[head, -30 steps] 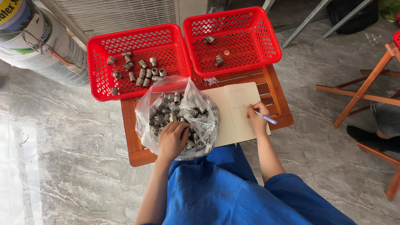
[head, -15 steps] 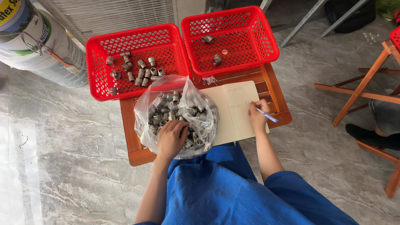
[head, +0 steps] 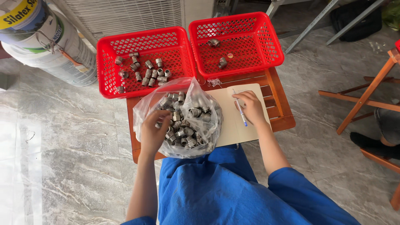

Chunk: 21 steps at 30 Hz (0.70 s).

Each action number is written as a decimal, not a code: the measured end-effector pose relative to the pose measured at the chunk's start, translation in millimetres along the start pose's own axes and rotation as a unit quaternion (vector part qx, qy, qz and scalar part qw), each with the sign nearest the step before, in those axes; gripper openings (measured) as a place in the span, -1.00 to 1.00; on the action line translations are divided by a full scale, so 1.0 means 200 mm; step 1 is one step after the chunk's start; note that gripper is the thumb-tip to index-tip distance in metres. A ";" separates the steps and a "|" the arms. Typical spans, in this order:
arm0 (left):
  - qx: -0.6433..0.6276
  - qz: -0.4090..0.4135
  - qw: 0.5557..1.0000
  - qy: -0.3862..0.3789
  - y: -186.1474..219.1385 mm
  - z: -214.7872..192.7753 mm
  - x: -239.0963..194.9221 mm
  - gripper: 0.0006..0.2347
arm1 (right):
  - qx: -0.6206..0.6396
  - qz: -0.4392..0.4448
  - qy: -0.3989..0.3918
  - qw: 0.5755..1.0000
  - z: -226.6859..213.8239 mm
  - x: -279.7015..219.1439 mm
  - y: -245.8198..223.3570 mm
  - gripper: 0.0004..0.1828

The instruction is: The person sorts small metal pipe fittings from a plastic bag into two red baskets. They repeatedly pick up fittings, inspect them, and place them into the left basket, occasionally writing on a notebook with a pen.

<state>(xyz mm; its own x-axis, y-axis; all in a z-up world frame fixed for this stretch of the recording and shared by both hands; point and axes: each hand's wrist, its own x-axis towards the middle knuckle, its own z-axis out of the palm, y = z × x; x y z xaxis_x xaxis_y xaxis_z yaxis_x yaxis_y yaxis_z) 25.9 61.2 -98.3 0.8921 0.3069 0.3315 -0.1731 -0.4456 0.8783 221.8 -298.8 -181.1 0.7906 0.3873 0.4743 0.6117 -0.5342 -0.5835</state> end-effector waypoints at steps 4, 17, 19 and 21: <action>0.038 -0.038 0.999 0.010 -0.04 -0.04 0.01 -0.91 | -0.090 -0.040 -0.090 0.991 0.06 0.01 -0.03 -0.59; 0.355 0.061 0.895 -0.262 0.00 0.11 -0.04 -0.68 | -0.087 0.003 -0.128 0.988 0.08 -0.01 -0.13 -0.61; 0.369 0.075 0.893 -0.246 -0.08 0.14 -0.08 -0.68 | -0.070 -0.014 -0.101 0.992 0.08 0.00 -0.16 -0.62; 0.384 0.090 0.890 -0.229 -0.08 0.13 -0.09 -0.68 | -0.054 -0.030 -0.073 0.995 0.08 0.01 -0.20 -0.63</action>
<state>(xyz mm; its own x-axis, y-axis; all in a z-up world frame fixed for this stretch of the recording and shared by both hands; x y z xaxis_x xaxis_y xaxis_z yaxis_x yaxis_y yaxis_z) 24.7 40.9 -127.5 0.9857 -0.1250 0.1129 -0.1517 -0.9501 0.2727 199.2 -264.7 -166.0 0.7527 0.5218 0.4014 0.6581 -0.5810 -0.4789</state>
